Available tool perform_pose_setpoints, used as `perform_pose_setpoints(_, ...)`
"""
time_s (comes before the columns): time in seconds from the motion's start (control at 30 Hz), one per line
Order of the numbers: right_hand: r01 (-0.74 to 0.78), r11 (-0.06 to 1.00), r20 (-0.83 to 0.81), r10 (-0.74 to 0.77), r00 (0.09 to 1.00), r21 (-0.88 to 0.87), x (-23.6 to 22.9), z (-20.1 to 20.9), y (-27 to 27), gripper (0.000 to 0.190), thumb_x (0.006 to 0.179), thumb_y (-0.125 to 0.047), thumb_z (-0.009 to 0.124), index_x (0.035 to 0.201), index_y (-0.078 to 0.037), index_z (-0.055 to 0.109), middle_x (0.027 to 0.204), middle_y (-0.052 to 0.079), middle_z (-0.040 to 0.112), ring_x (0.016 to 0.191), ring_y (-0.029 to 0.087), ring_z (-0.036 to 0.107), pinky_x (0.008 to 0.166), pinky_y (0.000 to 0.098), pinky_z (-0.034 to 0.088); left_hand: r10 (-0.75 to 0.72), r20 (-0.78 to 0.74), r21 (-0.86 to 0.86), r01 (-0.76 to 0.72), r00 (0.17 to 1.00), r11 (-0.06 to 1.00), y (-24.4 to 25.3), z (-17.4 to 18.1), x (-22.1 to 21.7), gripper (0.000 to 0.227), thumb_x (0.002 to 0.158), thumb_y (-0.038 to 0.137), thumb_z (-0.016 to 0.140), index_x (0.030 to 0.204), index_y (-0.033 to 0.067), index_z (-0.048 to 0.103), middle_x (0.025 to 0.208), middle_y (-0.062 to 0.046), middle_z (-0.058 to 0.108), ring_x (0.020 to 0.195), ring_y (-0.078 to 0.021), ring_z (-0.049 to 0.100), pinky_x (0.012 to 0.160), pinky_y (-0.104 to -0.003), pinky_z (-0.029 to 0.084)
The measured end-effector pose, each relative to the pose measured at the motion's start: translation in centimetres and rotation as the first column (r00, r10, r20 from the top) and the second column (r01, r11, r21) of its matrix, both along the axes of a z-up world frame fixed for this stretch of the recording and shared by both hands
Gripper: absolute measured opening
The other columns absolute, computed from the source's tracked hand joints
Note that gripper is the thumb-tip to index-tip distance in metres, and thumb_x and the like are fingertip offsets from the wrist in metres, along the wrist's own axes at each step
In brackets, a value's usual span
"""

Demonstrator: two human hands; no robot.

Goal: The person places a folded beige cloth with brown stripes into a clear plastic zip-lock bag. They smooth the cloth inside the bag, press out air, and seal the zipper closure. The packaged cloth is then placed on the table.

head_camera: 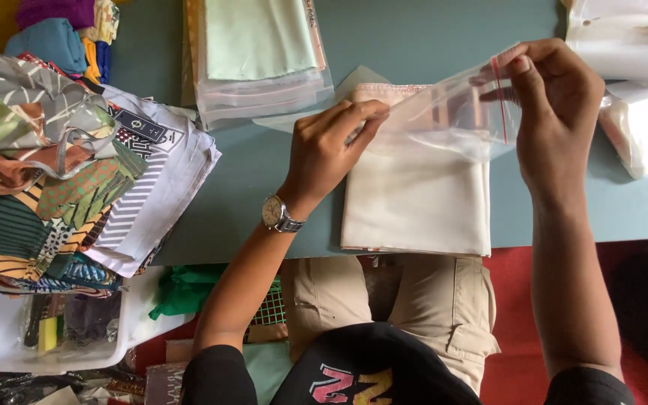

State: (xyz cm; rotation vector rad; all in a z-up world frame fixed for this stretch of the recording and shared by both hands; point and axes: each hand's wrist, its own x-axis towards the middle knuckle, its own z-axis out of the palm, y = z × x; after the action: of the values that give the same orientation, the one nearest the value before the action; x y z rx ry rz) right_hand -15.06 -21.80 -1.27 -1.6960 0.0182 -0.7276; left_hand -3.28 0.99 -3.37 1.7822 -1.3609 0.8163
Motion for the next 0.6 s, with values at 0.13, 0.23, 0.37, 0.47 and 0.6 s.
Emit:
perform_pose_setpoints(0.13, -0.082, 0.994, -0.026, 0.080, 0.996, -0.078, -0.3, 1.0, 0.1, 0.015, 0.118, -0.003, 0.050, 0.115, 0.007, 0.061, 0.109, 0.017, 0.068, 0.091, 0.027, 0.073, 0.081, 0.0291, 0.057, -0.010, -0.009, 0.026, 0.010, 1.000, 1.000, -0.2, 0.1, -0.2, 0.012, 0.099, 0.001, 0.074, 0.108, 0.0053, 0.068, 0.095, -0.002, 0.074, 0.072, -0.0132, 0.068, 0.067, -0.030, 0.056)
perform_pose_setpoints(0.23, -0.156, 0.966, -0.076, 0.143, 0.987, -0.207, -0.7, 1.9, 0.1, 0.012, 0.113, 0.000, 0.060, 0.116, 0.010, 0.064, 0.111, 0.020, 0.071, 0.094, 0.025, 0.072, 0.086, 0.0287, 0.057, -0.022, -0.024, 0.030, 0.023, 0.999, 0.999, -0.6, 0.1, -0.1, 0.011, 0.101, 0.003, 0.072, 0.110, 0.0049, 0.066, 0.098, -0.003, 0.074, 0.074, -0.0148, 0.068, 0.069, -0.030, 0.056)
perform_pose_setpoints(0.37, -0.152, 0.968, -0.046, 0.146, 0.988, -0.200, -0.3, 0.7, -1.0, 0.021, 0.118, -0.013, 0.064, 0.110, 0.007, 0.064, 0.104, 0.018, 0.071, 0.098, 0.022, 0.071, 0.091, 0.0298, 0.058, -0.010, -0.043, 0.021, 0.011, 0.999, 1.000, -0.8, -0.4, 0.1, 0.012, 0.102, 0.006, 0.070, 0.113, 0.0074, 0.066, 0.098, -0.003, 0.073, 0.078, -0.0133, 0.070, 0.071, -0.028, 0.058)
perform_pose_setpoints(0.47, -0.196, 0.980, -0.055, 0.198, 0.979, 0.038, -0.3, 0.8, -1.2, 0.020, 0.117, -0.019, 0.056, 0.104, -0.005, 0.050, 0.128, 0.022, 0.070, 0.125, 0.026, 0.072, 0.096, 0.0325, 0.067, -0.035, -0.109, 0.041, 0.040, 0.993, 0.998, -0.6, -1.1, 0.4, 0.016, 0.104, 0.013, 0.070, 0.118, 0.0093, 0.064, 0.111, -0.004, 0.074, 0.084, -0.0174, 0.074, 0.080, -0.031, 0.062)
perform_pose_setpoints(0.6, -0.240, 0.970, -0.070, 0.242, 0.968, 0.039, -0.2, 0.3, -2.0, 0.017, 0.117, -0.021, 0.056, 0.106, -0.009, 0.051, 0.114, 0.003, 0.061, 0.147, 0.024, 0.065, 0.102, 0.0377, 0.072, -0.066, -0.125, 0.121, 0.081, 0.990, 0.989, -0.1, -1.3, 1.3, 0.043, 0.098, 0.025, 0.081, 0.132, 0.0110, 0.059, 0.121, -0.005, 0.072, 0.092, -0.0205, 0.074, 0.088, -0.033, 0.062)
